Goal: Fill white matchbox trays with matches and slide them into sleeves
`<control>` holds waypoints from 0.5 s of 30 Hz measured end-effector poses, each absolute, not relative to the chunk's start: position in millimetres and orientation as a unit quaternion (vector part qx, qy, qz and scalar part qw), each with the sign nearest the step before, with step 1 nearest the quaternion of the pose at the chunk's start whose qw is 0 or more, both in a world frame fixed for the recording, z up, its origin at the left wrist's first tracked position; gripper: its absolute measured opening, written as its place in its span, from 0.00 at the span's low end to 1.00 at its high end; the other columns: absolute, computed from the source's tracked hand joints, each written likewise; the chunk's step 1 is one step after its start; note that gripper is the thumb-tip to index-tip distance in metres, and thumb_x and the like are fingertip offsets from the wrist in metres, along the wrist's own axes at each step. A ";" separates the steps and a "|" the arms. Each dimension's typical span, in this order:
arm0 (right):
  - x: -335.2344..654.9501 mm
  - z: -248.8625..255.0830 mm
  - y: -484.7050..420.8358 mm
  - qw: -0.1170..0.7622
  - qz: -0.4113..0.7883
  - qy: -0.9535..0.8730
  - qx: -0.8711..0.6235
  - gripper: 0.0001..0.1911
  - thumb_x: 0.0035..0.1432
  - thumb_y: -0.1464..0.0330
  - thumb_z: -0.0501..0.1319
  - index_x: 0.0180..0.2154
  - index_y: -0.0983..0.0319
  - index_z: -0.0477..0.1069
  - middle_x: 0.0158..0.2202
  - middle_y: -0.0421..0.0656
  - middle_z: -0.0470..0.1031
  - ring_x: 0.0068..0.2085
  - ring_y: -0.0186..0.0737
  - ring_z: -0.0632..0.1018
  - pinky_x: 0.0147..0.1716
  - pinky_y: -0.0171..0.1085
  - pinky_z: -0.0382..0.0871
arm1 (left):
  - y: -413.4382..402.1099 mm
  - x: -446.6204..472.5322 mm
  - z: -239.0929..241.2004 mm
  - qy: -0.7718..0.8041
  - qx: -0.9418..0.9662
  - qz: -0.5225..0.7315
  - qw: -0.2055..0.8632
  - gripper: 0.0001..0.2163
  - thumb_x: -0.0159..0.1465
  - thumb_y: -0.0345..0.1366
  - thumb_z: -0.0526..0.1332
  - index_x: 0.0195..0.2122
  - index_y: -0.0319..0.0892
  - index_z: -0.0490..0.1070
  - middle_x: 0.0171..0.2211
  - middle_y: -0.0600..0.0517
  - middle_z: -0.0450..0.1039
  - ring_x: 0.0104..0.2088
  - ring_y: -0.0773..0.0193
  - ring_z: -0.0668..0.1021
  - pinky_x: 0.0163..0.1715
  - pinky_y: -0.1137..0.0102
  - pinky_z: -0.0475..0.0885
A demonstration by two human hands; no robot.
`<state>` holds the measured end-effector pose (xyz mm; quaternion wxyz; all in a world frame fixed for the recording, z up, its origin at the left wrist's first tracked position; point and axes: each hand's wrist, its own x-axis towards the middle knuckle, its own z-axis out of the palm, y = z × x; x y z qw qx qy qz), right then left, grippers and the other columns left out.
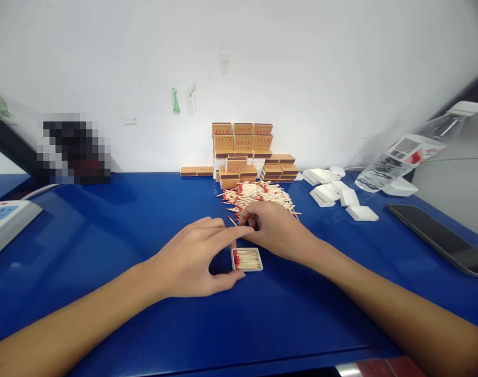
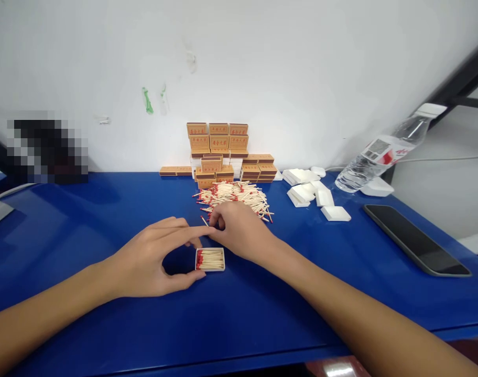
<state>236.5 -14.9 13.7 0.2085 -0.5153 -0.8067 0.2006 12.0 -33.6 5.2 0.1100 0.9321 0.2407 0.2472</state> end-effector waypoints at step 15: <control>261.0 26.6 -17.5 0.160 0.197 -0.882 -0.398 0.09 0.72 0.67 0.60 0.36 0.61 0.71 0.34 0.41 0.74 0.34 0.37 0.71 0.34 0.36 0.60 | -21.8 8.2 -1.4 0.334 0.906 0.253 0.066 0.34 0.65 0.38 0.70 0.69 0.46 0.57 0.44 0.52 0.81 0.42 0.56 0.81 0.44 0.61 0.76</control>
